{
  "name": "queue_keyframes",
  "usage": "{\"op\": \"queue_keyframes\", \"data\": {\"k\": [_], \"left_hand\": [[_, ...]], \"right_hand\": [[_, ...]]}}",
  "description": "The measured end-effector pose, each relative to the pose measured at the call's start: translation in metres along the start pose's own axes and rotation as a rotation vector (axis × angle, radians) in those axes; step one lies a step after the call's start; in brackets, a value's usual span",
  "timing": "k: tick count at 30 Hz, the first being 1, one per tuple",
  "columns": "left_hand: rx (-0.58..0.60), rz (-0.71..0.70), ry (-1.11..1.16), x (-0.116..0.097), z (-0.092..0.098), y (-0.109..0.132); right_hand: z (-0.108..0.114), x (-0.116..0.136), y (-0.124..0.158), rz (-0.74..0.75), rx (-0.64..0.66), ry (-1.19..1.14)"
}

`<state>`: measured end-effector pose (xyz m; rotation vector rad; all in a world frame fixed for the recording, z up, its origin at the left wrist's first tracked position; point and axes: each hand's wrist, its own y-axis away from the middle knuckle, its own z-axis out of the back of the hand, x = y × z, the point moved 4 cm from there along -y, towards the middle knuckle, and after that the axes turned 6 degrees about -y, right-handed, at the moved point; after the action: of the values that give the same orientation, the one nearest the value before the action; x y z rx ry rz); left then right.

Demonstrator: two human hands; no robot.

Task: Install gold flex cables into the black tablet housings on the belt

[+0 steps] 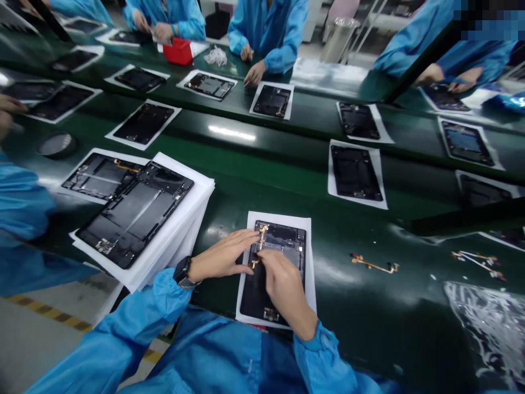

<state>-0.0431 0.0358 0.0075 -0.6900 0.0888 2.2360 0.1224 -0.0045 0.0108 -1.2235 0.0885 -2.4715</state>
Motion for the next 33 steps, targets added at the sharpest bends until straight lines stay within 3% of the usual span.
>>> {"op": "queue_keyframes", "data": {"k": [4,7,9,13,16,20,23,26,30,33], "left_hand": [[-0.102,0.183,-0.153,0.007,0.014,-0.048],[0.013,0.298,-0.273,0.022,0.006,-0.088],[0.1,0.309,-0.302,0.03,-0.003,-0.105],[0.171,0.251,-0.325,0.044,-0.007,-0.12],[0.152,0.3,-0.386,0.069,0.013,-0.142],[0.112,0.418,-0.494,0.117,0.066,-0.208],[0.096,0.472,-0.564,0.145,0.109,-0.262],[0.064,0.507,-0.618,0.156,0.138,-0.3],[0.028,0.454,-0.642,0.156,0.146,-0.326],[0.027,0.332,-0.644,0.139,0.127,-0.343]], "right_hand": [[0.045,-0.051,0.015,-0.415,-0.525,-0.556],[0.08,-0.092,0.029,-0.574,-0.639,-0.843],[0.113,-0.116,0.039,-0.602,-0.667,-0.707],[0.166,-0.15,0.057,-0.558,-0.638,-0.087],[0.17,-0.16,0.057,-0.496,-0.489,0.216],[0.154,-0.158,0.049,-0.474,-0.335,0.346],[0.149,-0.154,0.048,-0.448,-0.329,0.413],[0.153,-0.155,0.051,-0.413,-0.406,0.352],[0.163,-0.154,0.057,-0.374,-0.546,0.087],[0.17,-0.148,0.06,-0.361,-0.614,-0.094]]}}
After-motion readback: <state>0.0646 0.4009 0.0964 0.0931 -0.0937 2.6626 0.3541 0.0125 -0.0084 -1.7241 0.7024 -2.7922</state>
